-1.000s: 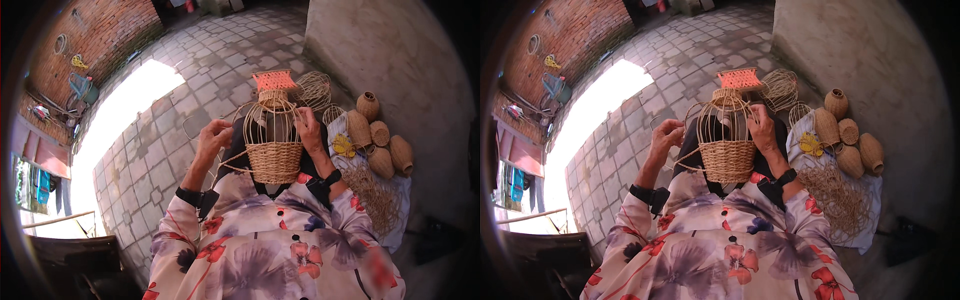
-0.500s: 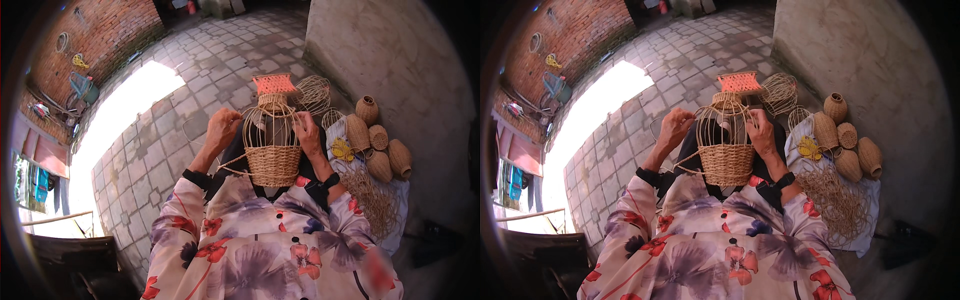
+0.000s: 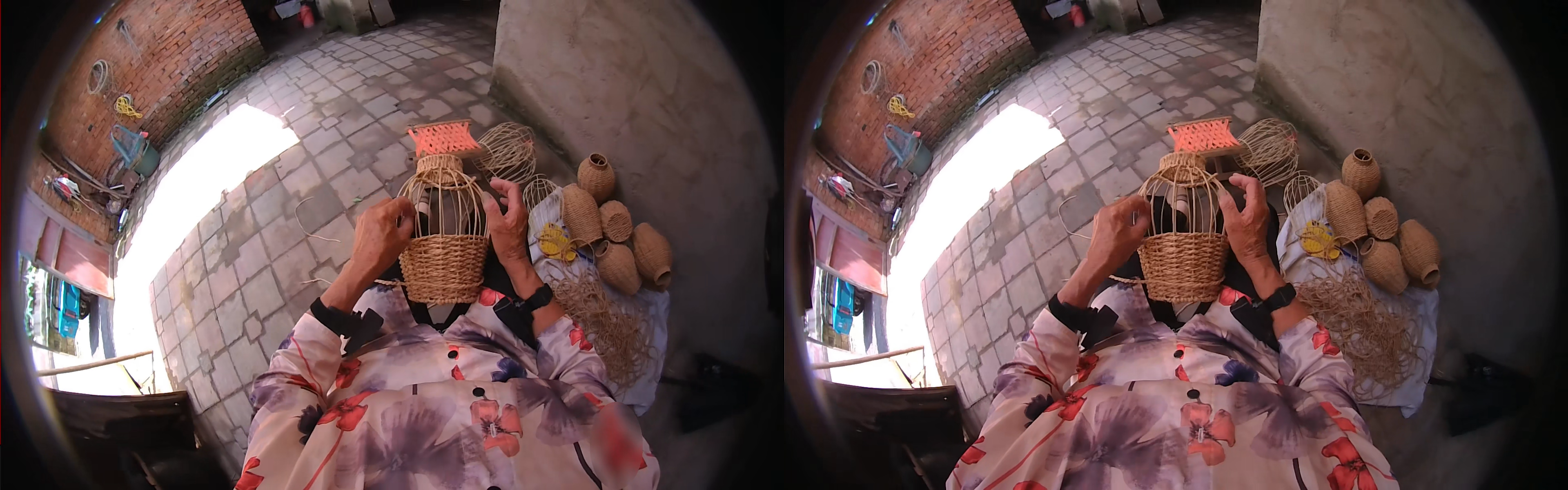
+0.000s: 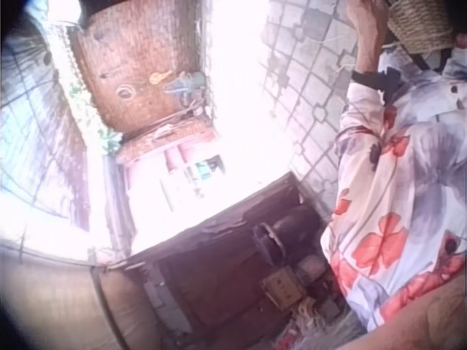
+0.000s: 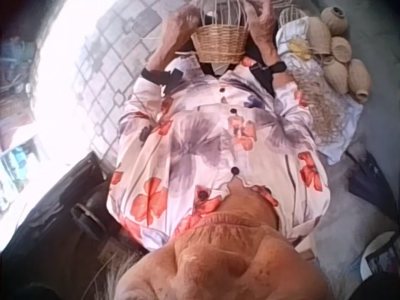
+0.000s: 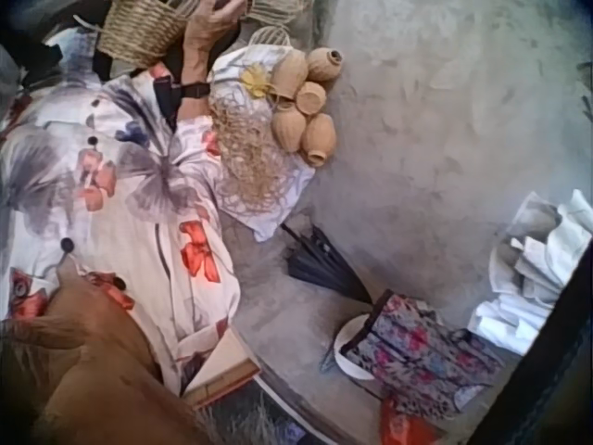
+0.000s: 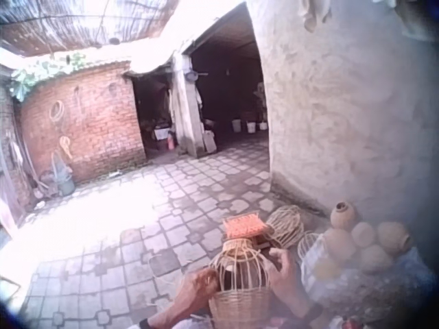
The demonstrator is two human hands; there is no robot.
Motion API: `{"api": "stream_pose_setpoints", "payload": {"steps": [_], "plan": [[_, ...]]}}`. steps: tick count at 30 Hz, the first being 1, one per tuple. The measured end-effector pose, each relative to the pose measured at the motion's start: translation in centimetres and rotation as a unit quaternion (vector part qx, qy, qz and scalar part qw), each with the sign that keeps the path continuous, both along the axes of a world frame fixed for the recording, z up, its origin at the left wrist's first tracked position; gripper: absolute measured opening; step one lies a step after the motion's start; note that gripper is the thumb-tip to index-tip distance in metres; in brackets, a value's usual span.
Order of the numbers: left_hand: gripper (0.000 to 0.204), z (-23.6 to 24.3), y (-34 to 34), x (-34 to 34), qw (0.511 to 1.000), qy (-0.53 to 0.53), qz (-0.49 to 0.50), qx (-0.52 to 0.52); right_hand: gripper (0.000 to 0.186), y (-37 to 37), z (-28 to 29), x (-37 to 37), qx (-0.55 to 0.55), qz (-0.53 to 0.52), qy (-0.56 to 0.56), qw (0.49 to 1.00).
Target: Weaving a small basket using wicker or bamboo strands.
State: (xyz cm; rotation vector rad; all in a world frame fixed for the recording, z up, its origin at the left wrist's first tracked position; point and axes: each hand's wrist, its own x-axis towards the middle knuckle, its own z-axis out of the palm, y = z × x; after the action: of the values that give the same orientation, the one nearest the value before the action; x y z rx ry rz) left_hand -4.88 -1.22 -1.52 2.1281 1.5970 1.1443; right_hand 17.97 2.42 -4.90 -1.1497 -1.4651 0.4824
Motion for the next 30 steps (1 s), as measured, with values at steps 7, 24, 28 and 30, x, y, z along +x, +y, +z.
{"api": "stream_pose_setpoints", "payload": {"steps": [7, 24, 28, 30], "plan": [[0.021, -0.4, -0.1, 0.4, 0.997, 0.071, -0.009, 0.036, 0.047, -2.2, 3.4, -2.7, 0.102, -0.003, -0.189, 0.977], [0.014, -12.6, -8.7, -33.6, 0.878, -0.155, 0.424, -0.161, 0.053, -0.7, 1.2, -0.6, -0.068, 0.073, -0.042, 0.994], [0.012, -18.5, -16.3, -42.0, 0.763, -0.25, 0.589, -0.089, 0.052, -1.4, 2.2, 0.0, -0.105, 0.08, -0.029, 0.991], [0.019, -15.9, -28.9, -54.7, 0.749, -0.406, 0.523, 0.028, 0.052, -0.6, 1.7, 0.5, -0.137, 0.15, 0.082, 0.976]]}}
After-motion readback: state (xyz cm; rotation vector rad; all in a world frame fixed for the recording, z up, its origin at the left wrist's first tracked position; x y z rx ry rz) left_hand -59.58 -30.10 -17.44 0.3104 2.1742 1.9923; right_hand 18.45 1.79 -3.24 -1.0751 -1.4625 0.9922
